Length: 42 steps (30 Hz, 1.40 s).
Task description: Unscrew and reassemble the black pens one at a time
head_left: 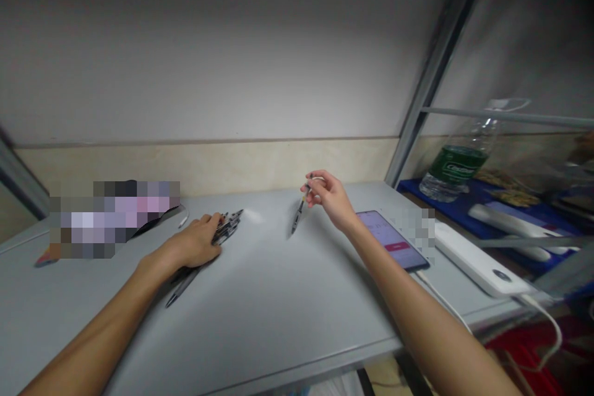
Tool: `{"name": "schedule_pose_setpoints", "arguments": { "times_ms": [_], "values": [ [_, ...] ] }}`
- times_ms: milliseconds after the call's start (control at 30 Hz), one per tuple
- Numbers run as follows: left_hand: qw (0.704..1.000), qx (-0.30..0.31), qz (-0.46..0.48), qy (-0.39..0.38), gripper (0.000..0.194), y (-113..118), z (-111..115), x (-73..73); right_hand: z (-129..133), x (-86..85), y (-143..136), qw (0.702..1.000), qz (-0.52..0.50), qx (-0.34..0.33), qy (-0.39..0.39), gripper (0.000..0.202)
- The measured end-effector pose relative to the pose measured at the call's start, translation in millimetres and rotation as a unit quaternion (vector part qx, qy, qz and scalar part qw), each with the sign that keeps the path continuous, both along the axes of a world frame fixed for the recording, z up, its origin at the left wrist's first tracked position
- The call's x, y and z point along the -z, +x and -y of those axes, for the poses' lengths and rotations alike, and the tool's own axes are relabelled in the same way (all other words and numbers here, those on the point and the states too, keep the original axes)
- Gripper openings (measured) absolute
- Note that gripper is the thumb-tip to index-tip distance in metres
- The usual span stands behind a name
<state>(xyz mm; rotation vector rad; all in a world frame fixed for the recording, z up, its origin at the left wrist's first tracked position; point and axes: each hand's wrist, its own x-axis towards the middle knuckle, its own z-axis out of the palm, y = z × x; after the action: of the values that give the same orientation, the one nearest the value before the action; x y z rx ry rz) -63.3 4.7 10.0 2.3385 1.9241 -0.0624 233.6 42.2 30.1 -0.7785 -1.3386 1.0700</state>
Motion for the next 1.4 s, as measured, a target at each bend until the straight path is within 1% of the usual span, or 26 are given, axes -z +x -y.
{"name": "schedule_pose_setpoints", "arguments": {
  "times_ms": [100,200,333,433,567,667,733,867,967,1033,1133,1233,1300,1333,1400],
  "values": [
    [0.999,0.0,0.026,0.036,0.067,1,-3,2.5,0,9.7,7,0.999,0.032,-0.006,-0.009,0.027],
    [0.995,0.01,0.053,0.081,0.073,5,-6,8.2,-1,16.7,8,0.999,0.044,-0.006,-0.022,0.028],
    [0.994,0.049,0.061,0.076,0.062,11,-8,17.7,2,19.2,1,0.998,0.059,-0.015,-0.018,0.028],
    [0.995,0.043,0.047,0.073,0.055,17,-6,20.8,6,18.8,-4,0.997,0.067,-0.028,-0.015,0.027],
    [0.993,0.01,-0.004,0.114,0.045,26,-1,16.9,8,18.1,-5,0.997,0.066,-0.029,-0.016,0.025],
    [0.989,-0.019,-0.043,0.143,0.045,29,0,13.8,8,18.0,-4,0.997,0.065,-0.035,-0.011,0.025],
    [0.986,-0.037,-0.053,0.151,0.047,28,-1,13.4,8,18.1,-5,0.997,0.067,-0.036,-0.011,0.024],
    [0.979,-0.105,-0.052,0.166,0.052,24,-4,15.5,9,18.0,-5,0.998,0.064,-0.027,-0.012,0.025],
    [0.978,-0.153,-0.019,0.138,0.056,23,-5,18.1,10,16.6,-4,0.998,0.054,-0.013,-0.014,0.029],
    [0.979,-0.164,0.003,0.12,0.062,23,-5,20.1,10,15.0,-3,0.998,0.057,-0.009,-0.027,0.029],
    [0.98,-0.156,0.002,0.126,0.072,25,-6,23.3,9,12.7,-2,0.997,0.067,-0.003,-0.046,0.024],
    [0.983,-0.13,-0.014,0.131,0.072,24,-7,25.5,7,12.0,3,0.996,0.082,0.018,-0.042,0.024],
    [0.986,-0.105,-0.016,0.132,0.066,23,-7,25.8,4,12.7,11,0.99,0.131,0.025,-0.033,0.025],
    [0.987,-0.093,-0.015,0.133,0.062,22,-7,25.5,3,13.4,15,0.985,0.172,0.018,-0.029,0.025],
    [0.988,-0.076,-0.015,0.134,0.055,21,-7,24.5,2,15.2,25,0.964,0.262,-0.025,-0.046,0.026]
  ]
}}
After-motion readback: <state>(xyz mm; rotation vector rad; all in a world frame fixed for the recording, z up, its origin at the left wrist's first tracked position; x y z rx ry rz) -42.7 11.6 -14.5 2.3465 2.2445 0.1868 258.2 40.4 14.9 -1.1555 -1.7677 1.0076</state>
